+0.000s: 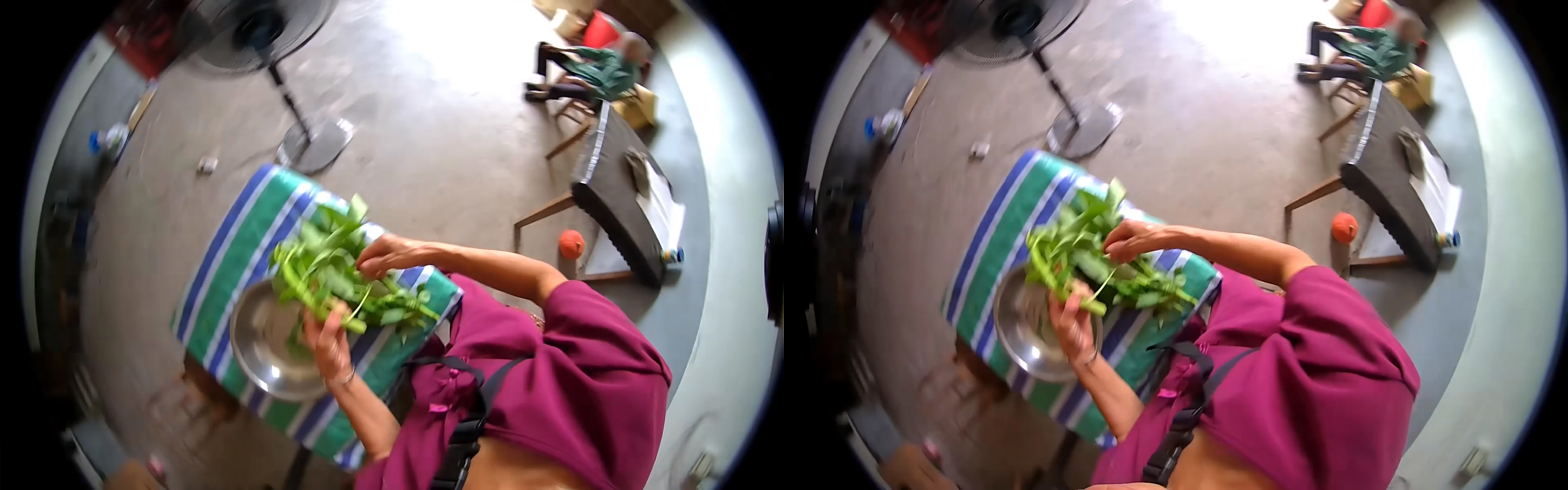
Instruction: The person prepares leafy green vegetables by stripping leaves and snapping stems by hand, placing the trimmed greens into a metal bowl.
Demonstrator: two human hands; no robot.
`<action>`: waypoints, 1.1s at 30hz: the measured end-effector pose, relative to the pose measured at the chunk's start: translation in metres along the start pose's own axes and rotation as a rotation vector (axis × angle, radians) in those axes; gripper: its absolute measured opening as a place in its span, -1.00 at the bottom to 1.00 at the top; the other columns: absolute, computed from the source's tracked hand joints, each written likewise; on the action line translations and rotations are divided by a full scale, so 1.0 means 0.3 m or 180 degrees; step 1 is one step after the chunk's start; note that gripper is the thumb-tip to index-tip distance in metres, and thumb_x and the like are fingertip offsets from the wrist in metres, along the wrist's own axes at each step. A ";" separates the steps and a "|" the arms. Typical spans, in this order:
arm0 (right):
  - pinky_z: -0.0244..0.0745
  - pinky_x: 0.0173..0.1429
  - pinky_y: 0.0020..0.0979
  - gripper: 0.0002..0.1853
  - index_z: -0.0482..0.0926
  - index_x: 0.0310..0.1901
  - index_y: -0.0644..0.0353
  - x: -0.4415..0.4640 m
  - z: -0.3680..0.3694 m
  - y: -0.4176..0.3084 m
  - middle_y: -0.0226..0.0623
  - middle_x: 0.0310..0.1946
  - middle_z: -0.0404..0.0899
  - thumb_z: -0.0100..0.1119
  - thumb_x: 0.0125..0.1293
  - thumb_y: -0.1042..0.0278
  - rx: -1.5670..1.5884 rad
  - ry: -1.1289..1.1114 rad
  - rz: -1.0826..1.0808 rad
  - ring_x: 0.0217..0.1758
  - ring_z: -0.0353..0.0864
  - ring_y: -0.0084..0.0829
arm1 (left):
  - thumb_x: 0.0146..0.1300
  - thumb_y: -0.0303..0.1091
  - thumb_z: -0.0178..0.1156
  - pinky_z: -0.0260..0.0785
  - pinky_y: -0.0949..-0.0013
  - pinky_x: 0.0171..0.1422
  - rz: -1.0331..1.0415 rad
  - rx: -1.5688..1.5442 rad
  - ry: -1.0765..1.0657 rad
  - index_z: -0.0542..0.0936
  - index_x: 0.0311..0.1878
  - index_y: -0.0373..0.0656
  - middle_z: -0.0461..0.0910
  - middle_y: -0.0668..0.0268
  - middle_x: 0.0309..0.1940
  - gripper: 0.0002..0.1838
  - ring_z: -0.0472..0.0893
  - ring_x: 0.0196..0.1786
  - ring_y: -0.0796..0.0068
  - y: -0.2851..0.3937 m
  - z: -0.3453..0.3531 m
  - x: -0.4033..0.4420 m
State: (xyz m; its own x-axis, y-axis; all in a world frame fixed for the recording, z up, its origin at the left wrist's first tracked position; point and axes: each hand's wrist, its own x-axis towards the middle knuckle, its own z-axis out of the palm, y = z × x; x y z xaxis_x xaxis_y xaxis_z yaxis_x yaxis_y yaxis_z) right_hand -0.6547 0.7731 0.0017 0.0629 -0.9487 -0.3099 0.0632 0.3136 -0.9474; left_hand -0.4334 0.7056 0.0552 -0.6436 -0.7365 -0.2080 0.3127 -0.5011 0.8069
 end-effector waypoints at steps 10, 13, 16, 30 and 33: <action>0.38 -0.03 -0.47 -0.56 0.59 -0.11 0.27 -0.112 0.232 -0.075 -0.40 -0.32 0.61 -0.01 0.35 0.00 0.0387 -0.0012 -0.0251 -0.18 0.50 -0.60 | 0.06 -0.60 0.14 0.30 0.51 0.00 -0.0540 -0.0352 -0.0303 0.24 0.26 -0.26 0.42 0.37 -0.21 -0.37 0.42 -0.17 0.58 -0.001 -0.047 -0.056; 0.38 -0.05 -0.47 -0.58 0.60 -0.14 0.26 -0.128 0.215 -0.068 -0.40 -0.34 0.61 -0.01 0.35 0.02 0.0209 -0.0010 -0.0424 -0.20 0.50 -0.61 | 0.04 -0.60 0.13 0.28 0.51 0.02 -0.0643 -0.0353 -0.0355 0.23 0.27 -0.24 0.41 0.38 -0.20 -0.35 0.41 -0.17 0.58 -0.022 -0.042 -0.029; 0.40 -0.06 -0.45 -0.61 0.59 -0.15 0.27 -0.136 0.158 -0.019 -0.39 -0.35 0.62 -0.01 0.36 0.07 -0.0237 -0.0067 -0.0494 -0.18 0.51 -0.59 | 0.04 -0.59 0.13 0.27 0.50 0.03 -0.0713 -0.0314 -0.0411 0.22 0.28 -0.23 0.40 0.39 -0.21 -0.34 0.40 -0.20 0.57 -0.073 -0.047 0.028; 0.45 -0.01 -0.40 -0.78 0.58 -0.10 0.27 -0.187 -0.085 0.272 -0.26 -0.26 0.63 0.13 0.27 0.37 -0.0448 0.1027 -0.0698 -0.13 0.57 -0.47 | 0.07 -0.50 0.09 0.40 0.30 -0.08 -0.0885 -0.0192 -0.0830 0.41 -0.03 -0.35 0.50 0.23 -0.36 -0.65 0.55 -0.29 0.36 -0.382 -0.020 0.255; 0.46 -0.09 -0.37 -0.82 0.59 -0.17 0.26 -0.161 -0.068 0.310 -0.22 -0.32 0.60 0.18 0.16 0.52 -0.0995 0.1354 -0.1209 -0.21 0.57 -0.37 | 0.08 -0.52 0.12 0.40 0.32 -0.07 -0.0939 -0.0249 -0.0847 0.41 0.00 -0.38 0.50 0.24 -0.34 -0.63 0.54 -0.29 0.37 -0.440 -0.057 0.274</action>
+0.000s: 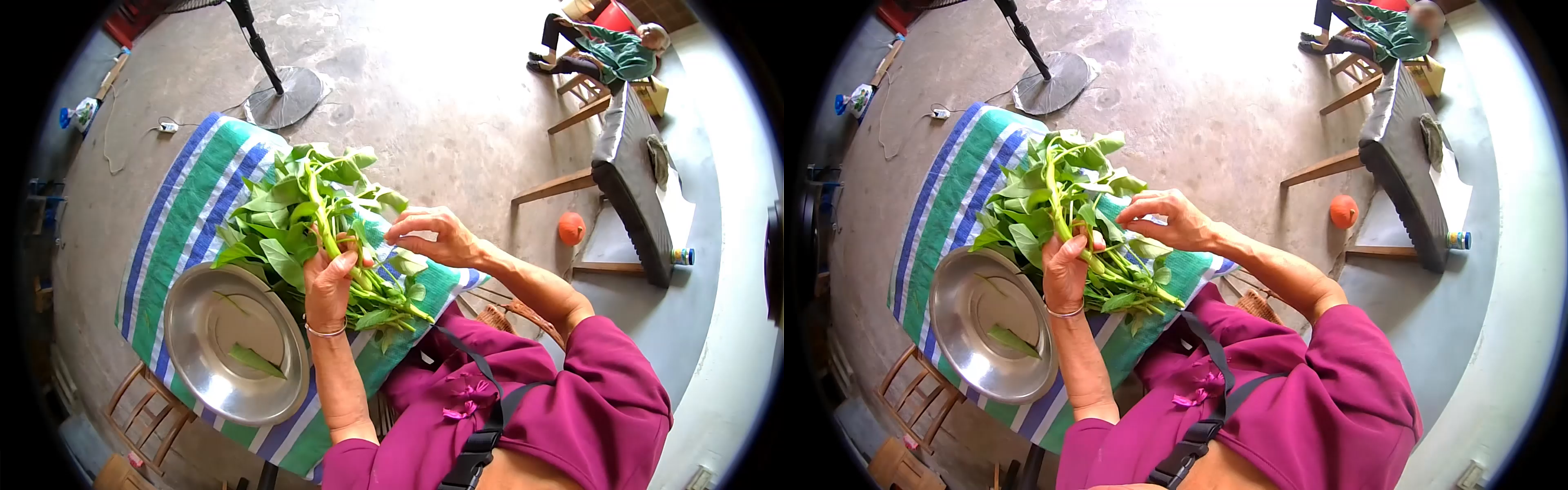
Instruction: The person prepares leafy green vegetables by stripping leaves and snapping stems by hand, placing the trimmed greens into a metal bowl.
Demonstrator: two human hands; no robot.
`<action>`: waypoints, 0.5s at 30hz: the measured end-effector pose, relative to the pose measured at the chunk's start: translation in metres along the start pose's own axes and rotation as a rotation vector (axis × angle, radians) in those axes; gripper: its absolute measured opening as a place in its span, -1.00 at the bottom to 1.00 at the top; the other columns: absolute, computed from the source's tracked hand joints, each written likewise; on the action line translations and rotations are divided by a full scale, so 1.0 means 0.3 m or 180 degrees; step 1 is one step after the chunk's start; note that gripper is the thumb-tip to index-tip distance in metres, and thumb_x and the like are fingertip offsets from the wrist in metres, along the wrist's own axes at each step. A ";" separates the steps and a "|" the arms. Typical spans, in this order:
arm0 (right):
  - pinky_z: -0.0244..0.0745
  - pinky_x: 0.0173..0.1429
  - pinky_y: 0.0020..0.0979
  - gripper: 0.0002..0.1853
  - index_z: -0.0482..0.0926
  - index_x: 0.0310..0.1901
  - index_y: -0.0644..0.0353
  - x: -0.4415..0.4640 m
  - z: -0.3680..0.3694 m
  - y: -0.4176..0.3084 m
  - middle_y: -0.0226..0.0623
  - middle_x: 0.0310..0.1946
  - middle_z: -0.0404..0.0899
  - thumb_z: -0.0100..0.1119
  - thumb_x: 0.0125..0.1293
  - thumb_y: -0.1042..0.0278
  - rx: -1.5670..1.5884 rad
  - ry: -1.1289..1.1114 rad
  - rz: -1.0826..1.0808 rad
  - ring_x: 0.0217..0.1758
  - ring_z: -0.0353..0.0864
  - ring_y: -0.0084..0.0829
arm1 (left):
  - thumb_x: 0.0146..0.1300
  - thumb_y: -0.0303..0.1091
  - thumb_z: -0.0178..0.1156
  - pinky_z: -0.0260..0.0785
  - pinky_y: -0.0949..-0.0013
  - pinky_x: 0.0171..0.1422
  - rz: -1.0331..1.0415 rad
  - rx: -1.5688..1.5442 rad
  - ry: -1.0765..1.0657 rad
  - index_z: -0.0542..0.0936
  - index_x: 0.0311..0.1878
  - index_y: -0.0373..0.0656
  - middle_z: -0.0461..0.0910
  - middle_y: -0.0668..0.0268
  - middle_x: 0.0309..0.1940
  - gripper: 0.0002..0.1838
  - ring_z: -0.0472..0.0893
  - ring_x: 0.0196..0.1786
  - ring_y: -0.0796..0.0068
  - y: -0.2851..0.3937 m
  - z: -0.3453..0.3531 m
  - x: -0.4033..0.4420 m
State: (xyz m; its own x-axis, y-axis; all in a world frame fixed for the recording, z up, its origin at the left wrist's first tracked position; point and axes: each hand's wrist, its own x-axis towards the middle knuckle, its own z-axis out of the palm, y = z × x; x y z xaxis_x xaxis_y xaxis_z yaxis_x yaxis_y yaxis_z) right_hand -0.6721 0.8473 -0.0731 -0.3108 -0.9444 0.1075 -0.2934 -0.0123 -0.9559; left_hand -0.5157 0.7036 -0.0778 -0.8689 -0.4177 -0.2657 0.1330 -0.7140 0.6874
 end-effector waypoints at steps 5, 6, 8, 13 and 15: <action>0.46 -0.12 -0.30 -0.72 0.56 -0.23 0.15 0.050 0.061 0.004 -0.32 -0.21 0.51 0.26 -0.05 0.56 -0.1449 0.0509 -0.1769 -0.14 0.49 -0.24 | 0.08 -0.58 0.16 0.40 0.37 -0.01 0.0276 -0.0054 -0.0366 0.04 0.36 -0.26 0.46 0.21 -0.10 -0.23 0.51 -0.12 0.43 -0.069 -0.040 0.017; 0.46 -0.07 -0.28 -0.67 0.55 -0.19 0.11 0.055 0.069 0.008 -0.32 -0.14 0.48 0.26 -0.09 0.50 -0.1855 0.0424 -0.1931 -0.05 0.46 -0.23 | 0.08 -0.60 0.16 0.39 0.42 0.03 0.0350 -0.0077 -0.0471 -0.09 0.41 -0.21 0.43 0.19 -0.01 -0.14 0.49 -0.06 0.46 -0.070 -0.031 0.018; 0.43 -0.02 -0.23 -0.59 0.53 -0.11 0.11 0.069 0.076 0.040 -0.33 -0.12 0.48 0.21 -0.12 0.40 -0.2369 0.0231 -0.2235 0.00 0.44 -0.24 | 0.08 -0.60 0.15 0.39 0.42 0.05 0.0386 -0.0059 -0.0455 -0.08 0.41 -0.21 0.44 0.19 -0.01 -0.15 0.50 -0.05 0.46 -0.086 -0.052 0.011; 0.38 -0.03 -0.26 -0.55 0.52 -0.07 0.13 0.071 0.083 0.075 -0.35 -0.24 0.48 0.20 -0.12 0.39 -0.2613 0.0136 -0.2625 -0.05 0.46 -0.31 | 0.15 -0.42 0.18 0.37 0.40 0.12 0.0283 0.0138 -0.0261 0.06 0.36 -0.23 0.45 0.24 0.02 -0.26 0.52 -0.05 0.46 -0.114 -0.102 -0.027; 0.37 -0.08 -0.30 -0.59 0.51 -0.08 0.14 0.066 0.083 0.072 -0.38 -0.30 0.47 0.18 -0.08 0.39 -0.2517 0.0130 -0.2679 -0.11 0.47 -0.36 | 0.19 -0.42 0.17 0.39 0.37 0.13 0.0433 0.0227 -0.0236 0.09 0.34 -0.21 0.48 0.25 -0.01 -0.32 0.54 -0.03 0.44 -0.126 -0.076 -0.058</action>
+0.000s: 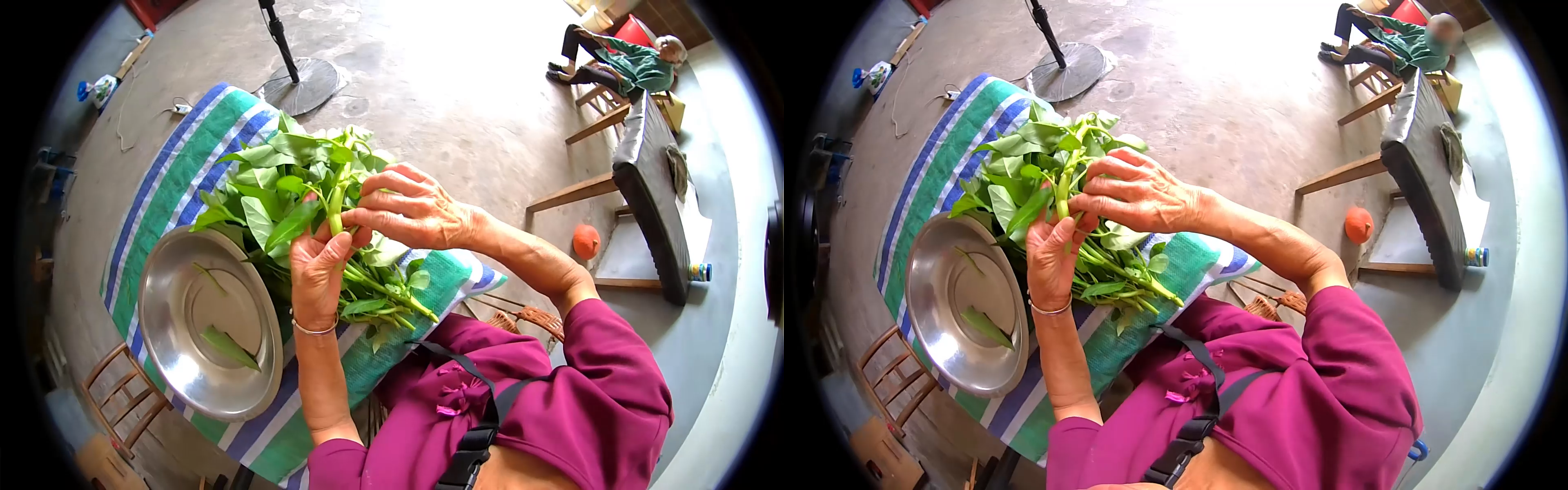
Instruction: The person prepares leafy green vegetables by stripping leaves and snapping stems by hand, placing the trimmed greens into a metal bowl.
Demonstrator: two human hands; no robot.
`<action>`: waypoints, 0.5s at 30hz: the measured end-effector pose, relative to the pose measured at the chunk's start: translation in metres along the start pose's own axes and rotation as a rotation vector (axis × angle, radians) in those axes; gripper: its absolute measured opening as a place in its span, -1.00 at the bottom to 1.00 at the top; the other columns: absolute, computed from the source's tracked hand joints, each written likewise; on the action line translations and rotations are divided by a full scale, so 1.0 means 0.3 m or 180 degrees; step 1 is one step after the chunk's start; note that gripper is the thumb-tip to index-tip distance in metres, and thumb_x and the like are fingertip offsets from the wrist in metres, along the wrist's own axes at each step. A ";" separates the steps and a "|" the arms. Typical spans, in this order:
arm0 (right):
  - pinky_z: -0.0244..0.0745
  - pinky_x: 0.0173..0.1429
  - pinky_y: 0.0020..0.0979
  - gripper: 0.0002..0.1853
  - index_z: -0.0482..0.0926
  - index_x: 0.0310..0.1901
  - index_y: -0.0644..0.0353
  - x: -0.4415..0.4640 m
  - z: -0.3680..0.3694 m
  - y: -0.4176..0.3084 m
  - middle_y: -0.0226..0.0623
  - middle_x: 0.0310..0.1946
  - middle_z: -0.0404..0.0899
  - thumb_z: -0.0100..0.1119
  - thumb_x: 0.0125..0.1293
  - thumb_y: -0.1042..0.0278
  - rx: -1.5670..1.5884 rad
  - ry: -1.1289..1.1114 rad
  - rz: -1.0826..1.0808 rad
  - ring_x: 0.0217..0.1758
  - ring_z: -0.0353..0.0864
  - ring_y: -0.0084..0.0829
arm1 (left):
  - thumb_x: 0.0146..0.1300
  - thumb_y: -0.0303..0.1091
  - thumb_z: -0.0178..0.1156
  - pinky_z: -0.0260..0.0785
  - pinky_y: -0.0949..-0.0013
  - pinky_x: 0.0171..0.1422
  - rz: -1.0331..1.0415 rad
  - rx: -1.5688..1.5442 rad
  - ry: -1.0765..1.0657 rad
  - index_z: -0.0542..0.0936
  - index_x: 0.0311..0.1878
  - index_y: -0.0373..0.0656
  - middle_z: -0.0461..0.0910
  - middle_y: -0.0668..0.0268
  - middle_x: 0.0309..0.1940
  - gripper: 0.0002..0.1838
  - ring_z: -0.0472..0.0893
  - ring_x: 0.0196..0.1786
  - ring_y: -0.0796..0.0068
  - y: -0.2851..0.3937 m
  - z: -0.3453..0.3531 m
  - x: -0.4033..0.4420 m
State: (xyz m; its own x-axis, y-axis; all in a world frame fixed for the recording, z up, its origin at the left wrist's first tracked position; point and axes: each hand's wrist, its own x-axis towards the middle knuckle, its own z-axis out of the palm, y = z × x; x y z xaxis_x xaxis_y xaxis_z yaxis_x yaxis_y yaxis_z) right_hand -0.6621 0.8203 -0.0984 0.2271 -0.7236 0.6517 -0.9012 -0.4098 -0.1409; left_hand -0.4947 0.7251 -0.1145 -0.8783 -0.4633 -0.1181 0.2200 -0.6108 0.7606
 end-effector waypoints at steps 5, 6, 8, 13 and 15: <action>0.33 -0.14 -0.34 -0.71 0.50 -0.23 0.15 -0.032 -0.020 -0.034 -0.38 -0.34 0.40 0.19 -0.08 0.40 0.0034 0.0107 -0.0040 -0.18 0.45 -0.38 | 0.23 -0.52 0.12 0.44 0.35 0.09 0.0437 0.0164 0.0337 0.11 0.32 -0.20 0.52 0.24 -0.07 -0.38 0.57 -0.10 0.42 -0.045 0.033 -0.045; 0.33 -0.14 -0.34 -0.71 0.50 -0.23 0.15 -0.041 -0.026 -0.044 -0.38 -0.34 0.40 0.19 -0.08 0.40 0.0033 0.0145 -0.0068 -0.18 0.45 -0.38 | 0.23 -0.54 0.11 0.45 0.37 0.07 0.0497 0.0255 0.0377 0.11 0.32 -0.20 0.51 0.24 -0.07 -0.38 0.58 -0.12 0.42 -0.049 0.043 -0.053; 0.41 -0.20 -0.31 -0.67 0.53 -0.22 0.19 -0.065 -0.032 -0.065 -0.32 -0.36 0.41 0.25 -0.12 0.48 0.0071 0.0072 -0.0090 -0.17 0.48 -0.29 | 0.21 -0.56 0.15 0.44 0.46 0.01 0.0696 0.0323 0.0562 0.08 0.32 -0.24 0.54 0.21 -0.13 -0.35 0.58 -0.16 0.48 -0.071 0.068 -0.071; 0.31 -0.06 -0.29 -0.74 0.51 -0.34 0.15 -0.109 -0.045 -0.154 -0.32 -0.30 0.38 0.26 -0.16 0.41 0.0054 -0.0083 0.0128 -0.12 0.39 -0.32 | 0.10 -0.57 0.27 0.37 0.59 -0.15 0.1185 0.1140 0.1202 -0.04 0.36 -0.27 0.58 0.24 -0.33 -0.15 0.52 -0.29 0.61 -0.125 0.111 -0.149; 0.31 -0.06 -0.29 -0.76 0.51 -0.36 0.15 -0.115 -0.055 -0.181 -0.31 -0.30 0.38 0.25 -0.15 0.41 0.0048 -0.0019 0.0077 -0.11 0.39 -0.31 | 0.04 -0.58 0.32 0.36 0.61 -0.20 0.1346 0.1257 0.1386 -0.07 0.38 -0.23 0.57 0.27 -0.39 -0.07 0.50 -0.37 0.63 -0.142 0.139 -0.183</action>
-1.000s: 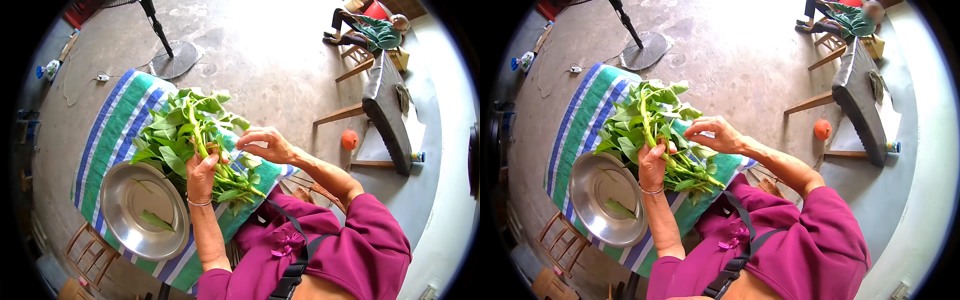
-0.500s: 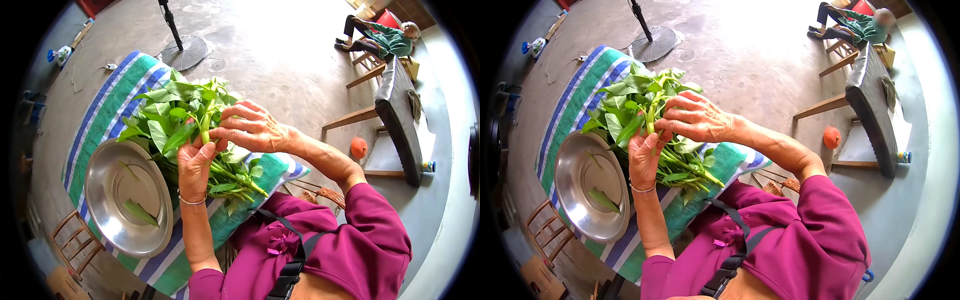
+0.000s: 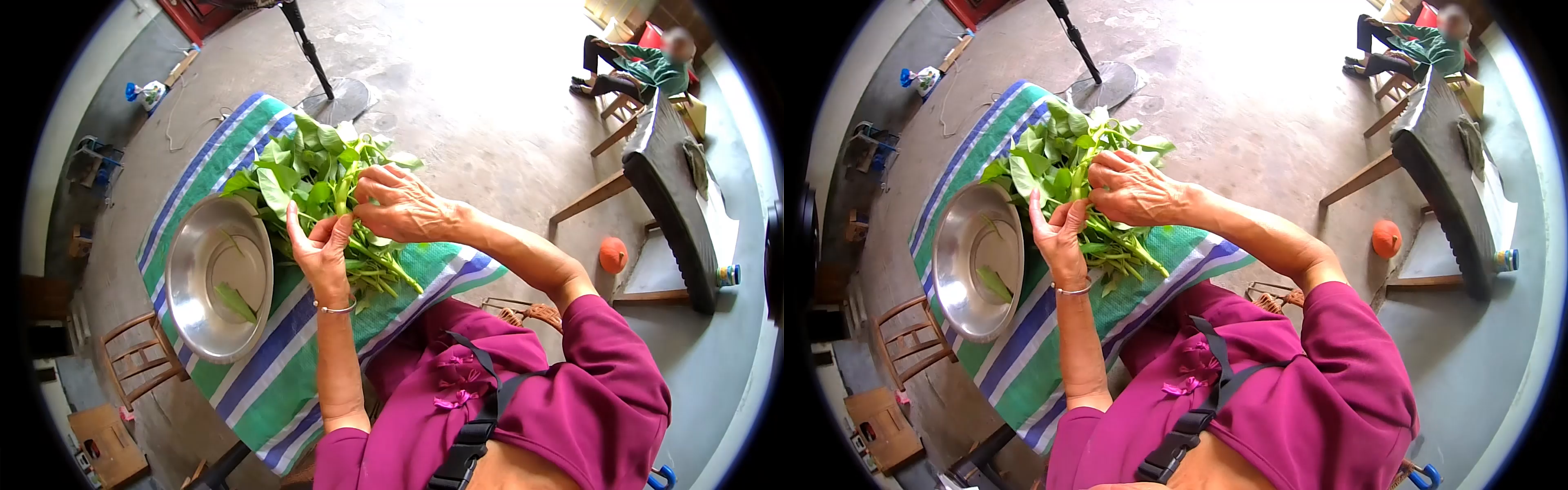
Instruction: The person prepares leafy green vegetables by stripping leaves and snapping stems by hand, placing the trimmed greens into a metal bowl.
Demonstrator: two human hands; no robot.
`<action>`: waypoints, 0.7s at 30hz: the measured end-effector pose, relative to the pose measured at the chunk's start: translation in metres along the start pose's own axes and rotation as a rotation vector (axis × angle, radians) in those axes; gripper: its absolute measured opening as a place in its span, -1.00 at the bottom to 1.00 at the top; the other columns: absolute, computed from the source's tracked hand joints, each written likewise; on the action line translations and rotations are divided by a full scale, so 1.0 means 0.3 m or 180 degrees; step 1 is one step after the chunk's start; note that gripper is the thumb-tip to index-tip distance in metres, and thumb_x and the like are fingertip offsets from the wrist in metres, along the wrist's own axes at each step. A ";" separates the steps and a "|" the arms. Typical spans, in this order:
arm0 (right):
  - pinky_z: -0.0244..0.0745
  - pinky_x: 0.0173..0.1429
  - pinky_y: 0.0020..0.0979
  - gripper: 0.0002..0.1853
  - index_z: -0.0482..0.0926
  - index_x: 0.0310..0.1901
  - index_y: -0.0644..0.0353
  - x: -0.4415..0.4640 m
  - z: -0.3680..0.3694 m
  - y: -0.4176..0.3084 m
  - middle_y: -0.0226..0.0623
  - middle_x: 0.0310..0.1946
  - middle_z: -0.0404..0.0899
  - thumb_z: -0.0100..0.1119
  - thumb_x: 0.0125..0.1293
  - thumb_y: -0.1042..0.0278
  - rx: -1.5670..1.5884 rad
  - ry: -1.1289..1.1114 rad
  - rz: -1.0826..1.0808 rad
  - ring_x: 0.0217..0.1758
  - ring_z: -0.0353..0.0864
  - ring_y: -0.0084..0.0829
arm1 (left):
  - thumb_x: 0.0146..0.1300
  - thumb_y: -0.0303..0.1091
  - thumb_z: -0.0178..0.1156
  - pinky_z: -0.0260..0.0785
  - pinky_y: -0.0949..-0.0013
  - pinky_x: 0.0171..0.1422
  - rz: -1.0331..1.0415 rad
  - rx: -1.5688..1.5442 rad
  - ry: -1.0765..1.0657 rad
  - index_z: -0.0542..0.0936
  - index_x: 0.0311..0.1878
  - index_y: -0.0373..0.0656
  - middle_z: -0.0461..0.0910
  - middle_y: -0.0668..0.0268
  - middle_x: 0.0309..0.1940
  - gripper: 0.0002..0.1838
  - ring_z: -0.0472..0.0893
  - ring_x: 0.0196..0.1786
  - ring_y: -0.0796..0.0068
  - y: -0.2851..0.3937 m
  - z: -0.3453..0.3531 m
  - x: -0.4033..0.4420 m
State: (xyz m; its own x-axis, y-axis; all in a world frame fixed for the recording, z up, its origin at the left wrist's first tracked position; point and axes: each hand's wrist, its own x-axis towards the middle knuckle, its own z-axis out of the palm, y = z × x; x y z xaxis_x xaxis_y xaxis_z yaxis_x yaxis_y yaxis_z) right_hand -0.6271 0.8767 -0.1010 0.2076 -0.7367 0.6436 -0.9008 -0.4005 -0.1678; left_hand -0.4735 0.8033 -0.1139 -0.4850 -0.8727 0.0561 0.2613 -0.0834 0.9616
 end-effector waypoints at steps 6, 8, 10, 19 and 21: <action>0.29 -0.17 -0.32 -0.87 0.44 -0.52 0.12 -0.027 0.032 -0.073 -0.40 -0.46 0.41 0.21 -0.13 0.39 -0.0017 0.0195 -0.0065 -0.25 0.40 -0.37 | 0.06 -0.55 0.32 0.36 0.61 -0.22 0.0703 0.0417 0.0209 0.06 0.34 -0.20 0.59 0.22 -0.36 -0.17 0.51 -0.35 0.63 0.022 0.017 -0.104; 0.28 -0.20 -0.33 -0.87 0.43 -0.53 0.10 -0.035 0.035 -0.100 -0.42 -0.50 0.40 0.20 -0.15 0.36 -0.0176 0.0323 -0.0171 -0.29 0.40 -0.39 | 0.11 -0.53 0.29 0.41 0.56 -0.19 0.0837 0.0552 0.0179 0.20 0.24 -0.27 0.61 0.14 -0.28 -0.35 0.55 -0.32 0.59 0.008 -0.002 -0.129; 0.28 -0.19 -0.34 -0.87 0.44 -0.54 0.09 -0.046 0.030 -0.129 -0.42 -0.49 0.40 0.19 -0.15 0.34 -0.0269 0.0282 -0.0249 -0.28 0.40 -0.40 | 0.14 -0.50 0.26 0.41 0.57 -0.27 0.0695 0.0576 0.0128 0.32 0.10 -0.31 0.60 0.24 -0.34 -0.53 0.54 -0.36 0.61 -0.015 -0.023 -0.148; 0.31 -0.24 -0.39 -0.86 0.46 -0.59 0.01 -0.118 0.012 -0.210 -0.50 -0.53 0.36 0.15 -0.23 0.20 -0.0566 0.0470 -0.0573 -0.27 0.35 -0.43 | 0.37 -0.21 -0.12 0.19 0.17 -0.42 0.0945 0.2381 -0.0526 0.41 -0.40 -0.34 0.38 0.02 -0.60 -0.64 0.34 -0.54 0.10 -0.016 -0.037 -0.248; 0.32 -0.21 -0.36 -0.84 0.47 -0.57 0.02 -0.120 0.003 -0.242 -0.52 -0.51 0.38 0.21 -0.19 0.21 -0.0278 0.0956 -0.0158 -0.25 0.37 -0.43 | 0.38 -0.20 -0.12 0.19 0.12 -0.40 0.1435 0.2288 -0.0340 0.42 -0.39 -0.35 0.43 -0.07 -0.56 -0.62 0.33 -0.50 -0.06 -0.029 -0.013 -0.261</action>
State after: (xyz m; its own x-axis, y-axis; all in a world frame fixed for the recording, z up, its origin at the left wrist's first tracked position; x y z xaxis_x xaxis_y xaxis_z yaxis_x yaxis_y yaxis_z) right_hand -0.5689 0.9318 -0.1126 0.1420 -0.5182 0.8434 -0.9244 -0.3740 -0.0742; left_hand -0.4344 0.8706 -0.1276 -0.5475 -0.6961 0.4645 -0.1273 0.6178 0.7759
